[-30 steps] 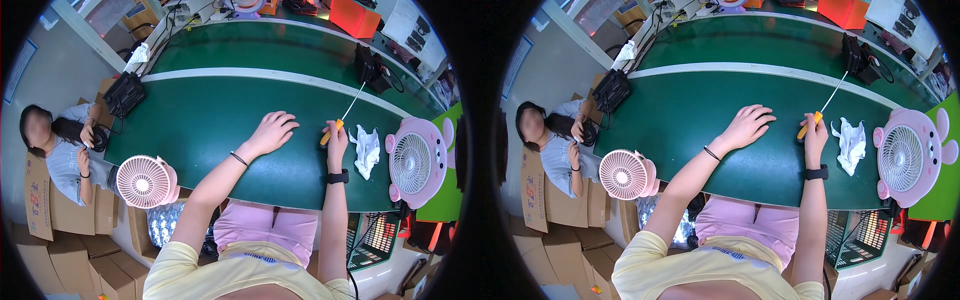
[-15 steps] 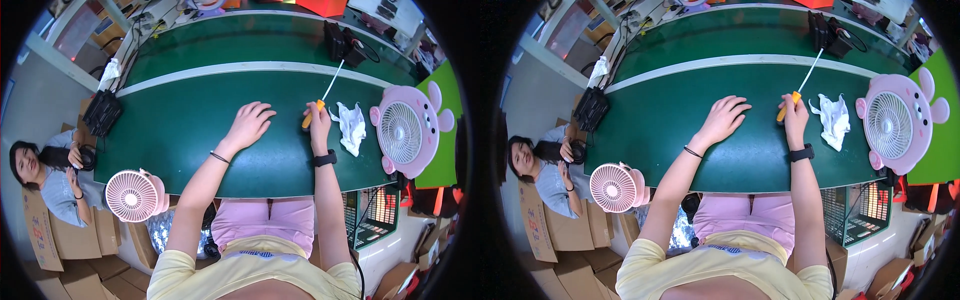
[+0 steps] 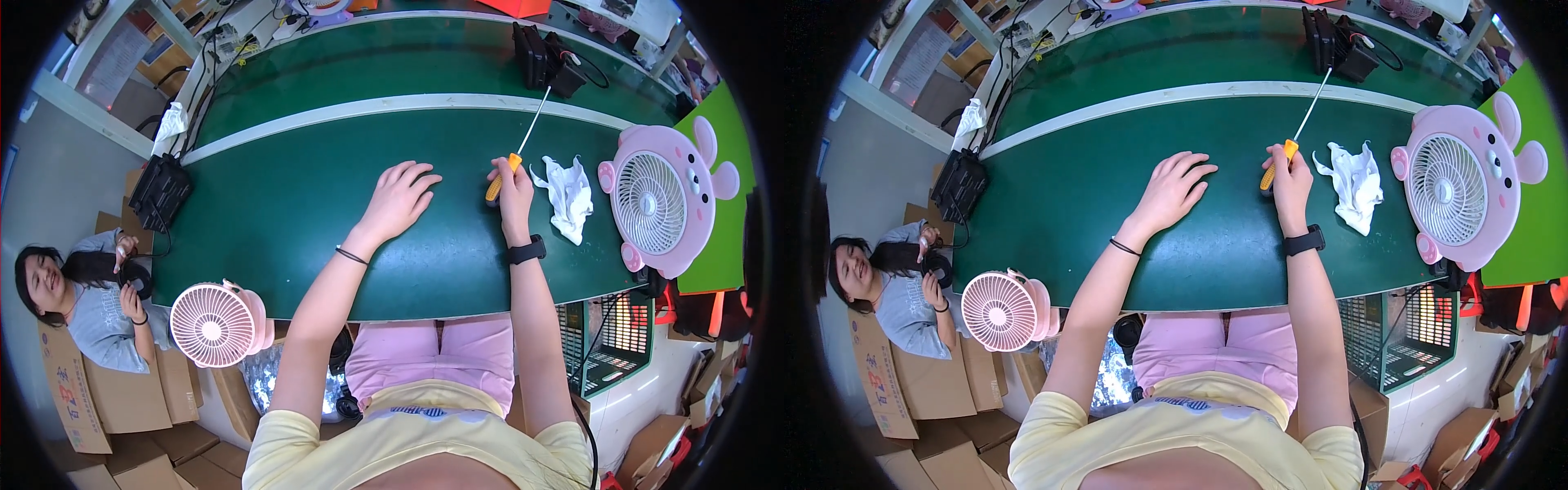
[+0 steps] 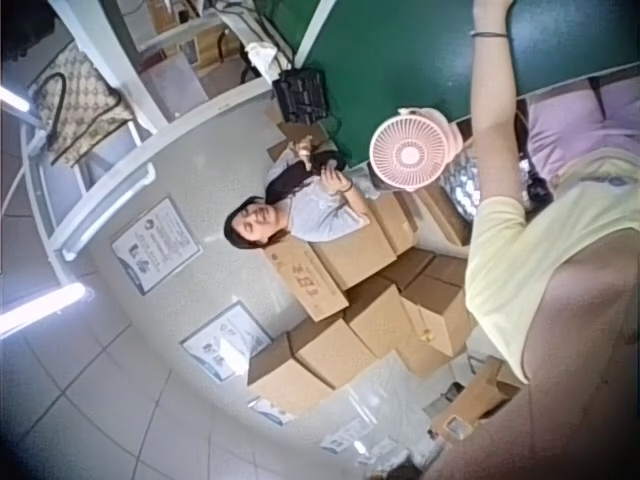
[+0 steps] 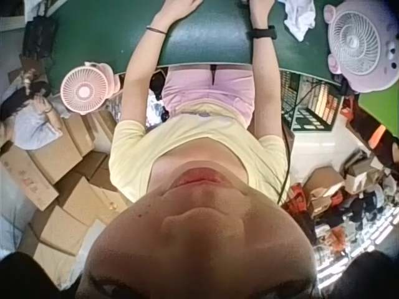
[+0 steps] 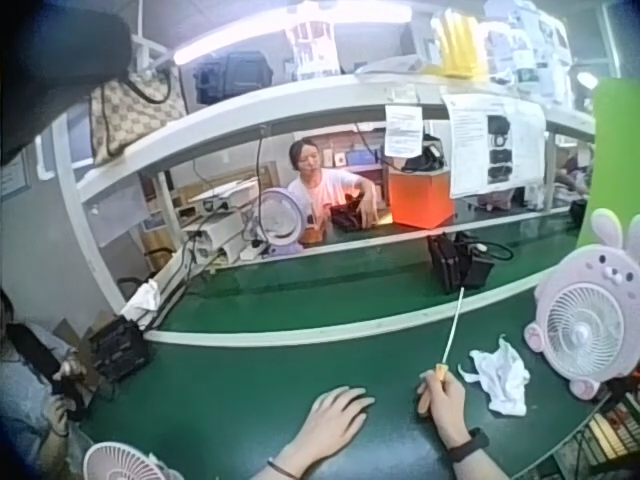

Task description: Assembling and inspecting electronic components inside protective boxes using a manual screwdriver.

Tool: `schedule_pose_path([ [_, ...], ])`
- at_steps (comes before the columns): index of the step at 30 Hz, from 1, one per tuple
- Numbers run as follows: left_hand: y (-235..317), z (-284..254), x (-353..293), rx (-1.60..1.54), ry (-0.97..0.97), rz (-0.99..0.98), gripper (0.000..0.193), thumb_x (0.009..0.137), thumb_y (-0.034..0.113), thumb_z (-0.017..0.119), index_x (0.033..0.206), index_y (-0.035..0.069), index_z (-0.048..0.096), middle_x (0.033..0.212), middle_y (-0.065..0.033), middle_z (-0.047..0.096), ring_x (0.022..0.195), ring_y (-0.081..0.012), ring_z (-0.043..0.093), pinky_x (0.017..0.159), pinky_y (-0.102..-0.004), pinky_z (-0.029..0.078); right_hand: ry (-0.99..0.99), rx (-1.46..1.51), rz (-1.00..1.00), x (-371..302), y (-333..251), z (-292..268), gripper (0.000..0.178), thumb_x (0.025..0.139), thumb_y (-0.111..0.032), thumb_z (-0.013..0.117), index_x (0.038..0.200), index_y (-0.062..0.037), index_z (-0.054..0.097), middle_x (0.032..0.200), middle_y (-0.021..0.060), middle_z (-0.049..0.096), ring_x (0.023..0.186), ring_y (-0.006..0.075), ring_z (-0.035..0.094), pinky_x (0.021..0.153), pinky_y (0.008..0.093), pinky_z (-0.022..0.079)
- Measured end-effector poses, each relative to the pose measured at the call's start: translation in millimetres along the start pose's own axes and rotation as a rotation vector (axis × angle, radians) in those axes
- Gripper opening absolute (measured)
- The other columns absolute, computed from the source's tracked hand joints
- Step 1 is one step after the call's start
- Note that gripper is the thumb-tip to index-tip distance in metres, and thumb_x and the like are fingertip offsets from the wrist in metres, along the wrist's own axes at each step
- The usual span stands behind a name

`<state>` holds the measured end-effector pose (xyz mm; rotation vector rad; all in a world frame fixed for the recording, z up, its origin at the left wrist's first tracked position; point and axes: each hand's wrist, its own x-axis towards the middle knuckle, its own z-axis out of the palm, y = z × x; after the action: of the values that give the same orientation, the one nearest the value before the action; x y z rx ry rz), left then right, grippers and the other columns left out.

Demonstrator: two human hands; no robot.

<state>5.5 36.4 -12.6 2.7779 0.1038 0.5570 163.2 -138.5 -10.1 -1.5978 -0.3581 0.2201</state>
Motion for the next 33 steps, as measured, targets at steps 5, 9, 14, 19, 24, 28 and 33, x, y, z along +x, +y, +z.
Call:
schedule_pose_path([
  [5, -1.2, 1.4, -0.8, 0.025, 0.017, 0.005, 0.033, 0.097, 0.023, 0.058, 0.129, 0.017, 0.062, 0.14, -0.007, 0.054, 0.135, -0.0308, 0.045, 0.114, -0.0475, 0.034, 0.014, 0.008, -0.028, 3.8, 5.8, 0.1, 0.032, 0.1, -0.031, 0.059, 0.101, -0.001, 0.069, 0.077, 0.0025, 0.068, 0.07, 0.0081, 0.06, 0.066, 0.0249, 0.046],
  [9, -2.2, 4.0, -1.0, 0.016, 0.045, 0.025, 0.032, 0.097, 0.022, 0.059, 0.128, 0.017, 0.062, 0.139, -0.0068, 0.055, 0.134, -0.0309, 0.046, 0.113, -0.0474, 0.035, 0.01, 0.006, -0.039, 3.7, 6.7, -1.8, 0.031, 0.1, -0.031, 0.059, 0.1, -0.0023, 0.07, 0.076, 0.0021, 0.067, 0.067, 0.0076, 0.058, 0.063, 0.0248, 0.045],
  [14, -2.6, 5.2, -2.2, 0.012, 0.056, 0.029, 0.032, 0.097, 0.023, 0.06, 0.128, 0.016, 0.063, 0.138, -0.0069, 0.055, 0.134, -0.0312, 0.046, 0.113, -0.0473, 0.035, 0.008, -0.011, -0.034, 4.8, 9.8, -2.2, 0.032, 0.1, -0.033, 0.059, 0.101, -0.0028, 0.07, 0.076, 0.0021, 0.067, 0.067, 0.0078, 0.058, 0.063, 0.0248, 0.045],
  [19, -3.3, 4.9, -3.4, 0.001, 0.056, 0.031, 0.032, 0.097, 0.023, 0.06, 0.128, 0.016, 0.062, 0.138, -0.0068, 0.056, 0.134, -0.0311, 0.046, 0.113, -0.0473, 0.036, 0.009, -0.014, -0.012, 3.9, 9.0, -1.6, 0.032, 0.1, -0.033, 0.059, 0.101, -0.003, 0.07, 0.076, 0.0022, 0.067, 0.067, 0.008, 0.058, 0.063, 0.0249, 0.045],
  [24, -3.1, 5.1, -2.6, 0.007, 0.058, 0.038, 0.032, 0.097, 0.022, 0.06, 0.128, 0.016, 0.062, 0.138, -0.0067, 0.056, 0.134, -0.0309, 0.046, 0.113, -0.0472, 0.036, 0.007, -0.015, -0.017, 3.3, 7.2, -1.8, 0.032, 0.1, -0.033, 0.059, 0.101, -0.0027, 0.07, 0.076, 0.0022, 0.067, 0.068, 0.0081, 0.058, 0.064, 0.0251, 0.045],
  [28, -3.2, 6.5, -1.7, 0.002, 0.065, 0.039, 0.031, 0.096, 0.022, 0.06, 0.127, 0.016, 0.063, 0.137, -0.0073, 0.056, 0.133, -0.0308, 0.046, 0.112, -0.0472, 0.035, 0.008, -0.026, -0.024, 5.0, 9.0, -2.6, 0.032, 0.099, -0.033, 0.06, 0.101, -0.002, 0.07, 0.076, 0.0023, 0.067, 0.069, 0.0082, 0.059, 0.064, 0.0251, 0.045],
  [33, -3.5, 6.4, -1.6, 0.003, 0.077, 0.039, 0.031, 0.095, 0.021, 0.061, 0.125, 0.015, 0.064, 0.136, -0.0078, 0.057, 0.133, -0.031, 0.046, 0.112, -0.047, 0.035, -0.001, -0.027, -0.034, 5.1, 8.5, -0.2, 0.032, 0.099, -0.032, 0.06, 0.101, -0.0013, 0.07, 0.076, 0.0019, 0.067, 0.069, 0.0078, 0.059, 0.065, 0.0249, 0.045],
])
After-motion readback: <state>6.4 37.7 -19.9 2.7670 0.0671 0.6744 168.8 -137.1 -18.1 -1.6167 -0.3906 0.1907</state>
